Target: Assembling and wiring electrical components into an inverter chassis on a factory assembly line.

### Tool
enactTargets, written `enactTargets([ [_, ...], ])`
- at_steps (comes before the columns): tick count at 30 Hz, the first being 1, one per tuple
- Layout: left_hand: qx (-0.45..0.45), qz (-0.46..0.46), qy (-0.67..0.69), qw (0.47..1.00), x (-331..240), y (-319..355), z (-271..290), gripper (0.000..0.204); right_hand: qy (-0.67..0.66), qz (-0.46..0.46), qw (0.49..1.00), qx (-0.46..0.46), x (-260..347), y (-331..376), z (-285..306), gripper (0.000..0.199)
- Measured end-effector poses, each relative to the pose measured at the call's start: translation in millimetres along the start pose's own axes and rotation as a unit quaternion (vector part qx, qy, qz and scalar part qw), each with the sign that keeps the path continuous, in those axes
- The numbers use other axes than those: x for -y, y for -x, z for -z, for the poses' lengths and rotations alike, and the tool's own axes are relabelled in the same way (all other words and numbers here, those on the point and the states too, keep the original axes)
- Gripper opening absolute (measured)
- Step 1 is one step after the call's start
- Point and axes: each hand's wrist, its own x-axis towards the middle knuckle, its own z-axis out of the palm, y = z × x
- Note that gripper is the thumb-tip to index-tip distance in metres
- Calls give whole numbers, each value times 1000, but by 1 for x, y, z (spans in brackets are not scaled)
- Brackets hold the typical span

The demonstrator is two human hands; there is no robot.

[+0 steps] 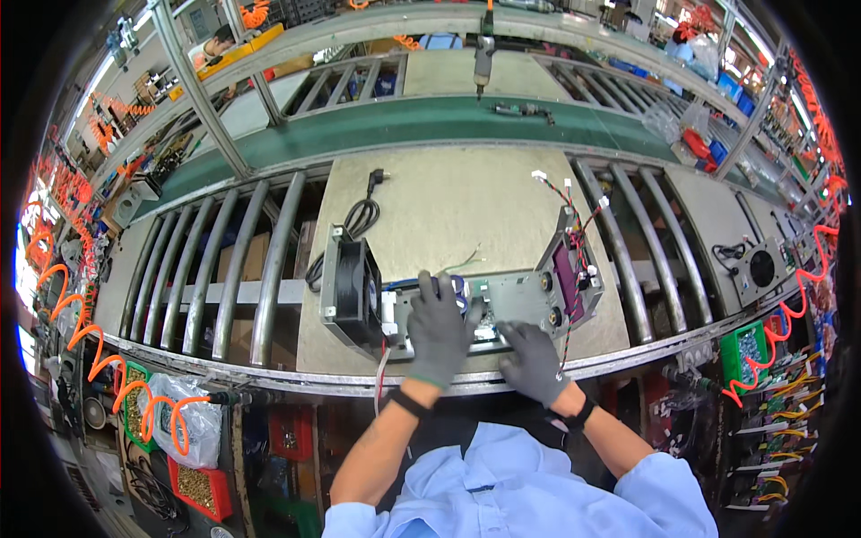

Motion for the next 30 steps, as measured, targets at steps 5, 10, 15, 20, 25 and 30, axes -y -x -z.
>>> enactTargets([
  [5, -69, -53, 121, 989, 26, 86, 10, 67, -120, 58, 969, 207, 40, 20, 83, 49],
  [10, -28, -80, 77, 993, 58, 111, -5, 59, -189, 89, 790, 577, 83, -52, 204, 55],
  [15, -74, -63, 79, 992, 65, 115, -15, 48, -128, 114, 885, 433, 103, -190, 297, 63],
  [20, -47, -24, 67, 996, 65, 118, -20, 43, 7, -2, 971, 241, 49, -340, 278, 54],
  [25, -69, -53, 71, 994, 67, 110, -18, 41, 60, -166, 969, 175, -32, -449, 229, 65],
  [30, -97, -69, 60, 991, 70, 116, -18, 38, 52, -268, 962, 1, -91, -537, 167, 76],
])
